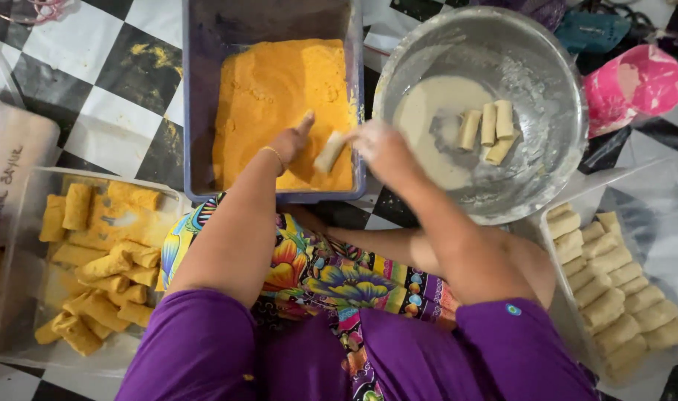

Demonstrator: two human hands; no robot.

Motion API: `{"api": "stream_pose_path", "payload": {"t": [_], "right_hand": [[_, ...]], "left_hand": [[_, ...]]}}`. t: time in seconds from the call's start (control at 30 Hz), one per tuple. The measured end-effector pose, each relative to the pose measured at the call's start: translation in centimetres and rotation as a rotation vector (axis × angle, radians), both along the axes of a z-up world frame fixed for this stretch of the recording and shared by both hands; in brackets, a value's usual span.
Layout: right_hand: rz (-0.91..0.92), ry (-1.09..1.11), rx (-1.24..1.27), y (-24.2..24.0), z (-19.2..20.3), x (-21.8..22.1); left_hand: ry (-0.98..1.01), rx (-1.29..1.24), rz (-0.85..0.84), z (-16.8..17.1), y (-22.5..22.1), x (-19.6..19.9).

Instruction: Coating rolled food items with liquid batter and orange seasoning powder by hand

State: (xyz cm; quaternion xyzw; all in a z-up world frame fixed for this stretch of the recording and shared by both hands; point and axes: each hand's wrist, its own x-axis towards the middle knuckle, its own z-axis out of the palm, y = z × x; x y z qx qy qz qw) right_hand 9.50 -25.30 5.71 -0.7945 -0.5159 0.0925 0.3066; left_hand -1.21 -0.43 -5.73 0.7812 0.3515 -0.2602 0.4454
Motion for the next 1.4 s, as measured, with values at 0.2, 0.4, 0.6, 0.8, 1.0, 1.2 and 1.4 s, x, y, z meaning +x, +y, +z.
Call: {"api": "stream_pose_path", "payload": {"t": [0.2,0.4,0.6,0.8,1.0,1.2,1.4], "right_hand": [[-0.487,-0.093,-0.005,-8.8,-3.1,12.9],[-0.792,0.081,-0.746,-13.2,-10.1,16.4],[-0.674,0.101,-0.634,-13.9,-17.9,18.6],[-0.595,0.174,-0.743,-6.9,-2.5,9.1],[-0.778,1.182,0.097,-8.5,-4.4,10.2],[-0.761,1.493,0.411,-7.5,-4.0,10.8],[-0.812,1.537,0.392,-6.5,0.2,10.6]], "left_hand": [[-0.167,0.300,-0.301,1.2,-4.1,1.3],[-0.040,0.630,-0.304,-3.8,-1.9,2.2],[-0.376,0.799,-0.786,-4.2,0.8,1.8],[-0.347,-0.397,0.335,4.1,-1.3,0.5],[-0.105,0.275,-0.505,0.0,-3.4,0.9],[-0.301,0.077,-0.162,9.9,-3.1,0.5],[0.207,0.543,-0.197,12.1,-2.8,0.0]]}}
